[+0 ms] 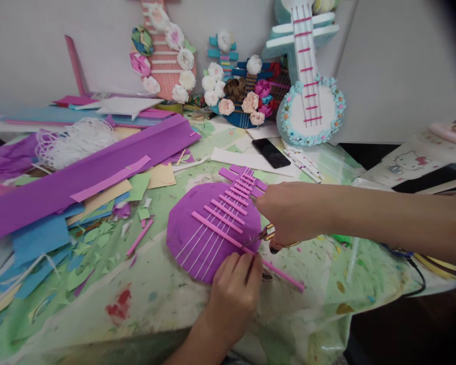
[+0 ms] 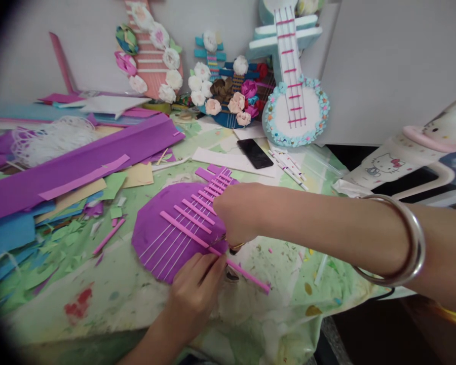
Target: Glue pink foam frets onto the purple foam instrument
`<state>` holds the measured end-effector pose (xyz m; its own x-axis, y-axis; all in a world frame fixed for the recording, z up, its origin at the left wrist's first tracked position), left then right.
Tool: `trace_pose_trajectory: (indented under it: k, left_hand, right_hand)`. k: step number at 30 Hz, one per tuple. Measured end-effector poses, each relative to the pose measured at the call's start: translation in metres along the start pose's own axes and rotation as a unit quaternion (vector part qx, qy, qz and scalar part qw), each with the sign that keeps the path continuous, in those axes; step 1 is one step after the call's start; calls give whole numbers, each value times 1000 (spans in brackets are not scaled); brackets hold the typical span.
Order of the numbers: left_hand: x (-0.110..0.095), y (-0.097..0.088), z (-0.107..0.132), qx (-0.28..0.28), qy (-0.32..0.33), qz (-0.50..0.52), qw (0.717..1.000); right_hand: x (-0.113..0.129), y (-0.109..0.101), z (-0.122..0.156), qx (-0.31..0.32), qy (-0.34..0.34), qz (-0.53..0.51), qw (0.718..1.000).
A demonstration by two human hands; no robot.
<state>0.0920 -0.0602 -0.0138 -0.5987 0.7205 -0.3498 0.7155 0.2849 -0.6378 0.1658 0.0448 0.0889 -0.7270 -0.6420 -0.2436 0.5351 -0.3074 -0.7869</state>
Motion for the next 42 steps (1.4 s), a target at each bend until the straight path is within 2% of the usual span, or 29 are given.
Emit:
trace_pose_trajectory:
  k: [4, 12, 16, 22, 25, 28, 30, 33, 36, 39, 42]
  left_hand:
    - [0, 1, 1, 3, -4, 1, 1000]
    - [1, 1, 0, 4, -3, -2, 1000]
    - [0, 1, 0, 8, -2, 4, 1000]
    - [3, 4, 3, 2, -10, 7, 1000]
    - [3, 0, 4, -11, -20, 34, 999]
    - [4, -16, 0, -71, -63, 129, 987]
    - [13, -26, -3, -106, -154, 204, 961]
    - [33, -31, -12, -90, -319, 306, 892]
    - [46, -29, -27, -33, -420, 387, 820]
    - [48, -24, -42, 39, -447, 480, 754]
    - [43, -18, -49, 100, -443, 535, 713]
  right_hand:
    - [-2, 2, 0, -37, 14, 4, 999]
    - [-5, 4, 2, -54, 30, -70, 996]
    - [-3, 4, 1, -40, 14, -32, 999]
    - [0, 4, 0, -70, -5, 4, 998]
    - [-7, 0, 4, -68, -15, 18, 997]
    - [-23, -3, 13, -67, -3, -28, 997]
    - [-36, 0, 20, -81, 22, -104, 991]
    - [-49, 20, 31, -126, 73, -259, 955]
    - [-43, 56, 37, -157, 97, -436, 881]
    - [-27, 92, 40, -167, 100, -578, 792]
    - [-14, 115, 42, -182, 97, -646, 734]
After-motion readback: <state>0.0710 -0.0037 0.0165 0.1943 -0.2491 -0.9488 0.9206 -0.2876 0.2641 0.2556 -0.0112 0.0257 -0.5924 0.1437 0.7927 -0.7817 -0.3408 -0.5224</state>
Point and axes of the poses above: each hand's wrist, its own z-axis away from the middle knuckle, its own y-axis out of the palm, x = y × z, the point moved 5 cm from there along -z, towards the middle knuckle, and after that the axes turned 7 degrees about z, right-handed, at the moved point
